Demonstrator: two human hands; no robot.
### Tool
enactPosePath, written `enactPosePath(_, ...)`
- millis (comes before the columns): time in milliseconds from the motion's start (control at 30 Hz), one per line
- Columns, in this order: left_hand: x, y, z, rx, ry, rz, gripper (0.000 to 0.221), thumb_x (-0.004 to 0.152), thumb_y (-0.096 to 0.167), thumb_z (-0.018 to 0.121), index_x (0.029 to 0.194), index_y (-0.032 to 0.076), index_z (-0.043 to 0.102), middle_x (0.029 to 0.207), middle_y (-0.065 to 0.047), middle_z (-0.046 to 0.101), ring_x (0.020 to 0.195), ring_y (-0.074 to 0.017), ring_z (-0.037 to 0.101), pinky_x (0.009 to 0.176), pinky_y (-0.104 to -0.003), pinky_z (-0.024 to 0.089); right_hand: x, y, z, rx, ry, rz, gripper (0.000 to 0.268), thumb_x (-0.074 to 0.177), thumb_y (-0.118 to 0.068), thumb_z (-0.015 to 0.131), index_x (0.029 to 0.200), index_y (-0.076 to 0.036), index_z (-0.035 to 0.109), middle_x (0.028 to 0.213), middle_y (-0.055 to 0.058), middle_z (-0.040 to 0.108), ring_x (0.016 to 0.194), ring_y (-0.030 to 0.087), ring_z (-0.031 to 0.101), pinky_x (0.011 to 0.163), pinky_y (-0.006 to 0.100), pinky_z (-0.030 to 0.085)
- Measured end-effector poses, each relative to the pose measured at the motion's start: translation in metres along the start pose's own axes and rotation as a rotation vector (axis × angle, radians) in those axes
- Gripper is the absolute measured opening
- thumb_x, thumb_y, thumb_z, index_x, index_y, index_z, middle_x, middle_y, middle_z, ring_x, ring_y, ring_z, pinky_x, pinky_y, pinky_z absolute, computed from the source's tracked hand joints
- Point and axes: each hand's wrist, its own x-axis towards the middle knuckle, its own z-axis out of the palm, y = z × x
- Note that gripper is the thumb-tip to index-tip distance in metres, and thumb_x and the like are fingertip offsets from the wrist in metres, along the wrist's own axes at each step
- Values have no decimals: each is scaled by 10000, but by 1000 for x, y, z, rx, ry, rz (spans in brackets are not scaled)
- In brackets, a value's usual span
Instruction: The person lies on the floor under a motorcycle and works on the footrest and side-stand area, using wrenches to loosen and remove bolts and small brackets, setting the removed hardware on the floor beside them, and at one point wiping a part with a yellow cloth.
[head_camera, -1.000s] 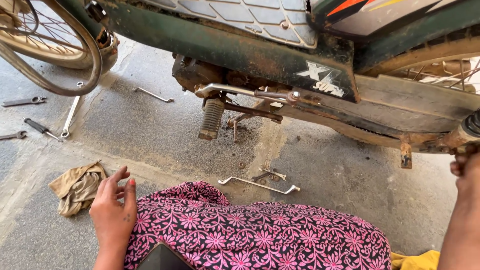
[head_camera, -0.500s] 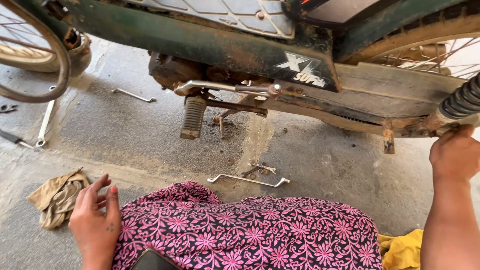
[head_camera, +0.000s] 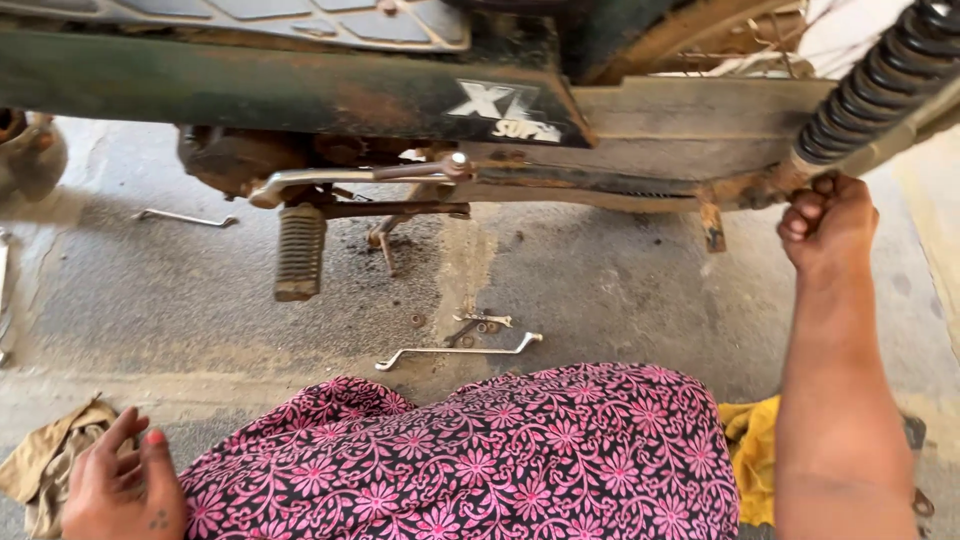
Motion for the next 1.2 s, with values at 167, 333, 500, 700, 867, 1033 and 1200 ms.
enactPosePath(167, 1, -14, -3, 131, -32, -15, 346, 1085, 139, 670, 1334, -99, 689, 1153, -226, 720, 913, -265, 729, 883, -377, 609, -5, -6, 1, 177, 17, 340, 316, 1094, -346, 414, 919, -152, 592, 628, 23, 582, 495, 167, 462, 449, 324, 314)
enactPosePath(333, -2, -14, -4, 194, -47, 16, 346, 1120, 171, 648, 1333, -102, 672, 1152, -217, 724, 943, -261, 738, 872, -353, 611, -37, -6, 5, -1135, 367, -674, 176, 1143, -210, 507, 1073, -70, 589, 856, 127, 732, 723, 349, 679, 605, 492, 472)
enactPosePath(500, 3, -14, -1, 182, -36, 15, 345, 1101, 173, 663, 1298, -108, 694, 1130, -219, 732, 931, -268, 741, 909, -381, 614, -32, -18, 3, -1404, 297, -699, 185, 1123, -205, 524, 1083, -28, 557, 809, 164, 711, 673, 387, 662, 589, 513, 474)
enactPosePath(700, 1, -10, 0, 163, -34, 23, 305, 1151, 162, 685, 1304, -102, 691, 1138, -211, 731, 969, -265, 738, 865, -347, 611, -13, -6, 13, -1268, 351, -702, 169, 1093, -163, 495, 1147, -26, 578, 747, 186, 689, 675, 395, 641, 641, 542, 492)
enactPosePath(867, 5, -6, -1, 129, -48, -1, 347, 1108, 163, 661, 1331, -102, 683, 1203, -235, 707, 987, -260, 737, 903, -366, 612, 3, -5, 4, -16, 58, -23, 258, 1125, -169, 350, 1018, -15, 527, 737, 69, 565, 548, 160, 493, 434, 350, 340)
enactPosePath(1033, -1, -14, 0, 145, -41, -60, 339, 1123, 182, 692, 1334, -83, 699, 1175, -218, 723, 943, -264, 737, 860, -358, 610, -29, -31, 8, -19, 39, 113, 234, 1121, -224, 447, 1050, -67, 606, 694, 52, 585, 528, 164, 514, 459, 344, 386)
enactPosePath(1200, 3, -3, -2, 144, -27, -6, 316, 1142, 166, 691, 1318, -96, 693, 1159, -220, 718, 964, -259, 740, 889, -363, 609, -37, -17, -2, -1244, 325, -743, 150, 1130, -189, 544, 1077, -64, 609, 765, 129, 707, 698, 326, 663, 640, 467, 493)
